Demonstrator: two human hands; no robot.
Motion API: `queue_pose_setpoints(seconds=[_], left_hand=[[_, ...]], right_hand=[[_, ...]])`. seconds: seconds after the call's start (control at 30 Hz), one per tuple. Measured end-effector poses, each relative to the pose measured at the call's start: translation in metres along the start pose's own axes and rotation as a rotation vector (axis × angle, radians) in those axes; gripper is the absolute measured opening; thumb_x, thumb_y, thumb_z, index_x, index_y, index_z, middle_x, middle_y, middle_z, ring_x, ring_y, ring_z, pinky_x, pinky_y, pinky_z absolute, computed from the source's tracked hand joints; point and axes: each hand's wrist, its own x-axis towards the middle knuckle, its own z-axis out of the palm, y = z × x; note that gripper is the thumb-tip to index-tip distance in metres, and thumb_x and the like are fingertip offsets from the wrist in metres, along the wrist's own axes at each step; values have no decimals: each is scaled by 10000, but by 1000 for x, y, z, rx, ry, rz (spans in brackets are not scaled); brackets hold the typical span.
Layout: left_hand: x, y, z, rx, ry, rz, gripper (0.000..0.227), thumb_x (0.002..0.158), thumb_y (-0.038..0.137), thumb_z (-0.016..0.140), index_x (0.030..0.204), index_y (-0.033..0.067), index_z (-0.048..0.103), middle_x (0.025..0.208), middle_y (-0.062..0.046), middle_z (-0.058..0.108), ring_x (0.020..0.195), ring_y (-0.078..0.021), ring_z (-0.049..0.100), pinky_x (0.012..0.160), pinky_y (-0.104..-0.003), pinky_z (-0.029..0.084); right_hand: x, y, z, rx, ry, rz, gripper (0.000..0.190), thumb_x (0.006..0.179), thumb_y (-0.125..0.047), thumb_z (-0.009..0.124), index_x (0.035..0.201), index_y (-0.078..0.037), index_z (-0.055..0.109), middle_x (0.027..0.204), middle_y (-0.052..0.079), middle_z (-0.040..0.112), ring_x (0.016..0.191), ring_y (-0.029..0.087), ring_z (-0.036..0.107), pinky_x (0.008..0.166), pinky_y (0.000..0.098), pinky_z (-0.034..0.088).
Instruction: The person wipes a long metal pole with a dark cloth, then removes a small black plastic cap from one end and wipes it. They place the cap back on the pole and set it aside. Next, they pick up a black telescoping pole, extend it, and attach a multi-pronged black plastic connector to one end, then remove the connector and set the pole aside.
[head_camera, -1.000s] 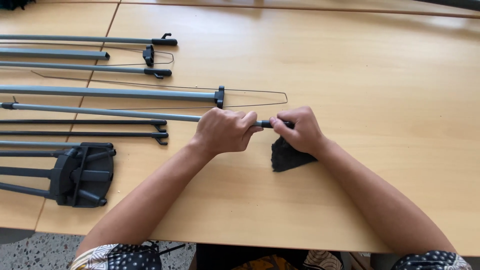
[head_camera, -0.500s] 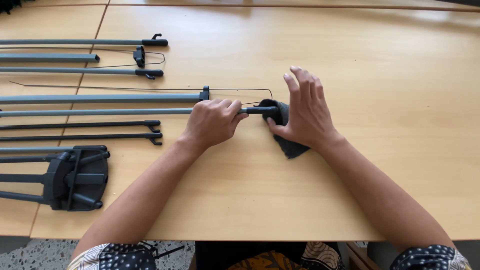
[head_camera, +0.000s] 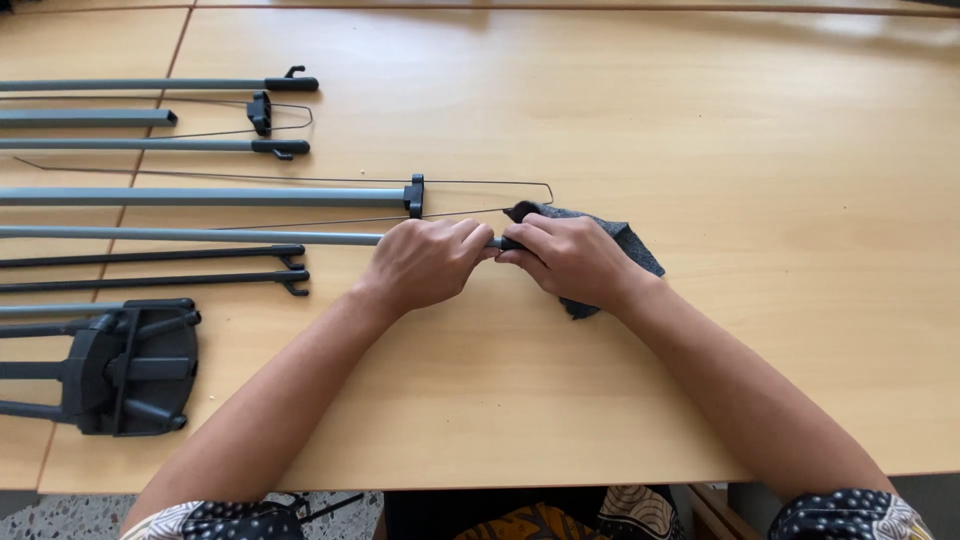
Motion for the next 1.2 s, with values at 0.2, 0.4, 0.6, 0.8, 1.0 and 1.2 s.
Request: queue_pose_setpoints(seconds=[0.2,0.4,0.6,0.8,1.0,1.2], left_hand=[[6,3,-3,9,-32,27,163,1069,297,472,967,201,553,702,46,522,562,-147,618,477,-283,495],[5,2,-1,-1,-12,5,176,1076,279,446,955,181,529,679,40,484,516,-184,595,450,-315,478],[3,-1,-17,23,-20,9,186,1093,284,432,967,197,538,673,46,506,504,-169,595,451,-309,482],[6,0,-14,89,3,34,219,1100,317,413,941,207,515,666,49,480,485,-149,562,456,-280,481],[4,2,-6,113,0,56,192,1090,303,426,950,208,517,669,43,492,482,-140,570,456,-268,485],[6,4,-16,28,-4,25,191,1075,313,430,953,193,515,673,18,508,520,-213,617,461,-348,503]], right_hand=[[8,5,-12,554,-230,356,189,1017,-279,636,1081,-154,762,794,55,732,795,261,740,711,357,583],[2,-3,-8,1,38,-10,182,1062,-275,575,1104,-133,680,734,7,557,618,251,641,519,328,521],[8,-9,-9,-158,155,-146,193,1049,-257,574,1107,-120,697,735,-17,483,571,185,587,472,273,473],[12,-10,-14,299,-30,196,151,1025,-264,646,992,-132,712,675,33,627,672,295,701,583,342,552],[10,-9,-19,405,-180,358,161,1015,-299,629,1014,-154,699,748,134,692,806,399,704,698,439,562],[5,-9,-15,-280,193,-214,216,1050,-291,511,1082,-143,665,722,-18,474,566,167,568,482,269,476]])
